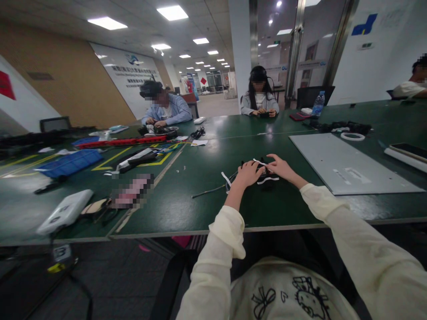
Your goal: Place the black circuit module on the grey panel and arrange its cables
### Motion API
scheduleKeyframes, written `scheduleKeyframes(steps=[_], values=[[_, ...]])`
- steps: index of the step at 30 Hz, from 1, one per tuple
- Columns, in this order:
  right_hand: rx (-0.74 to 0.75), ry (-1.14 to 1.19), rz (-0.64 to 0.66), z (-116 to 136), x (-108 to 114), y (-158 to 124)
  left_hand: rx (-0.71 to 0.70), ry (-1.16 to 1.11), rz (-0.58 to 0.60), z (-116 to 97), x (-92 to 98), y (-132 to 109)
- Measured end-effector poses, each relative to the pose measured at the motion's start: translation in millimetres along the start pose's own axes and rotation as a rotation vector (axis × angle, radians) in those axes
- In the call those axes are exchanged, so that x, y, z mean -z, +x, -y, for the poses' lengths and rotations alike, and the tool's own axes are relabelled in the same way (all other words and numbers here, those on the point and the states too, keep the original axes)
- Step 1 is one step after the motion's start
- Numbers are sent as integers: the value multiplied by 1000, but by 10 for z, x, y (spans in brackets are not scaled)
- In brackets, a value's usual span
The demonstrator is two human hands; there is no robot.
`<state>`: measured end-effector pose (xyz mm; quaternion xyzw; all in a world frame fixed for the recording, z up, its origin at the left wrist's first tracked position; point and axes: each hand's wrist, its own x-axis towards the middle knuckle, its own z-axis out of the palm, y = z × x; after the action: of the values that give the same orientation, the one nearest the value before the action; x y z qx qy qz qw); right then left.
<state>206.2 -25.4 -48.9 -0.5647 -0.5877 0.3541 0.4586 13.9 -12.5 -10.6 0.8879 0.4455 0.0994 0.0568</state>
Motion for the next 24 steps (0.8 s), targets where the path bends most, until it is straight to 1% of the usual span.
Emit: scheduleKeyframes(steps=[3, 7, 10, 12, 14, 16, 18, 19, 21, 24], values=[[98, -212, -61, -37, 44, 12, 0, 8, 22, 4, -6, -3], [121, -379, -118, -93, 148, 53, -30, 38, 49, 13, -38, 2], [128, -546, -232, -143, 318, 108, -33, 53, 49, 26, -59, 10], [101, -687, -349, -196, 491, 134, -33, 55, 41, 35, -61, 11], [21, -812, -490, -287, 697, 133, -34, 53, 35, 41, -54, 8], [-100, -897, -646, -429, 906, 104, -34, 53, 29, 43, -42, 2], [-257, -926, -709, -607, 1082, 65, -33, 60, 14, 39, -31, -5], [-327, -925, -724, -698, 1150, 49, -36, 65, 6, 36, -26, -9], [-449, -895, -696, -861, 1238, 40, -49, 79, -3, 29, -17, -16], [-549, -865, -626, -1000, 1275, 75, -69, 87, 15, 22, -6, -22]])
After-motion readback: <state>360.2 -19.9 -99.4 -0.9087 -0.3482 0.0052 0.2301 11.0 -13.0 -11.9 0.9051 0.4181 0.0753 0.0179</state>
